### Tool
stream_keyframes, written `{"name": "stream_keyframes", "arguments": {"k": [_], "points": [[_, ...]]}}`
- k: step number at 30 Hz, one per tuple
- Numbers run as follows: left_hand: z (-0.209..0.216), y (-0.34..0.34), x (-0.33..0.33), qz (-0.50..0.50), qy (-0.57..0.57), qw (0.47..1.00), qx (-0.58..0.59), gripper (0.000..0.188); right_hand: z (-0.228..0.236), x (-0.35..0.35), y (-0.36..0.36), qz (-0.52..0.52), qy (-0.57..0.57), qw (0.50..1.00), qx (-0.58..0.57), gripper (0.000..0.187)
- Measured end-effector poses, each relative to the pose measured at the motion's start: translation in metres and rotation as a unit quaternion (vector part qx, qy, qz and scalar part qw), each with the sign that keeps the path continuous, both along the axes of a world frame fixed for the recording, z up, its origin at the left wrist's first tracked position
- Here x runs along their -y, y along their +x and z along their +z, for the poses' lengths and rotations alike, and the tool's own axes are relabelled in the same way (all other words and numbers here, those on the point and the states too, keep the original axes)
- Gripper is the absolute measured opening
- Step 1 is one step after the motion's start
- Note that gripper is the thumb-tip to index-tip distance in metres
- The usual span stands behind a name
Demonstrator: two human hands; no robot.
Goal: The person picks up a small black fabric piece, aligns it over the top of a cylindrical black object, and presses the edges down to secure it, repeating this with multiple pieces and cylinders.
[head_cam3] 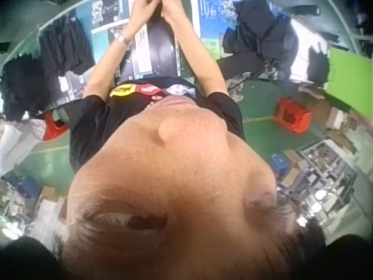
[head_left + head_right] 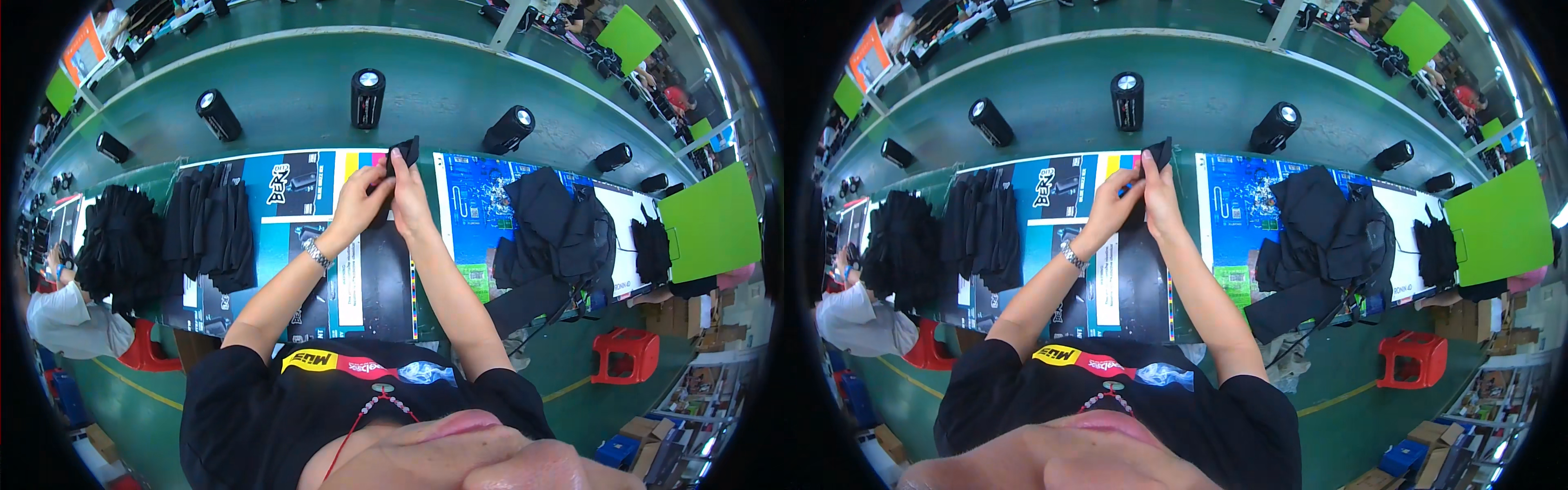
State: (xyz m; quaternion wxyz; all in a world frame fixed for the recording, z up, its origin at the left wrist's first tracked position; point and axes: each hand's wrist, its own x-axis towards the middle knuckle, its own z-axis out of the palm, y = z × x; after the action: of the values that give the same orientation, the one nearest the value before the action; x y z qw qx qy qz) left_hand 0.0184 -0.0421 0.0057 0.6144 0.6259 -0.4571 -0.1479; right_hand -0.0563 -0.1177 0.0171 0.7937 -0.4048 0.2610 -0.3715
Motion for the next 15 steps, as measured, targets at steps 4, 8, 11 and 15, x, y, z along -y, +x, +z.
{"name": "stream_keyframes", "arguments": {"k": [4, 8, 11, 15], "points": [[0.022, 0.028, -0.004, -0.010, -0.015, 0.977, -0.211, 0.024, 0.019, 0.001, -0.010, 0.003, -0.037, 0.999, -0.023, 0.022], [0.065, 0.039, -0.009, -0.085, -0.055, 0.912, -0.397, 0.022, 0.025, 0.027, -0.042, -0.056, 0.004, 0.998, 0.021, 0.015], [0.058, 0.043, -0.003, -0.159, -0.070, 0.897, -0.407, 0.026, 0.037, 0.027, -0.049, -0.044, -0.012, 0.998, 0.030, 0.012], [0.055, 0.023, 0.007, -0.119, -0.062, 0.970, -0.204, 0.026, 0.042, 0.022, -0.038, 0.072, 0.054, 0.996, 0.008, 0.011]]}}
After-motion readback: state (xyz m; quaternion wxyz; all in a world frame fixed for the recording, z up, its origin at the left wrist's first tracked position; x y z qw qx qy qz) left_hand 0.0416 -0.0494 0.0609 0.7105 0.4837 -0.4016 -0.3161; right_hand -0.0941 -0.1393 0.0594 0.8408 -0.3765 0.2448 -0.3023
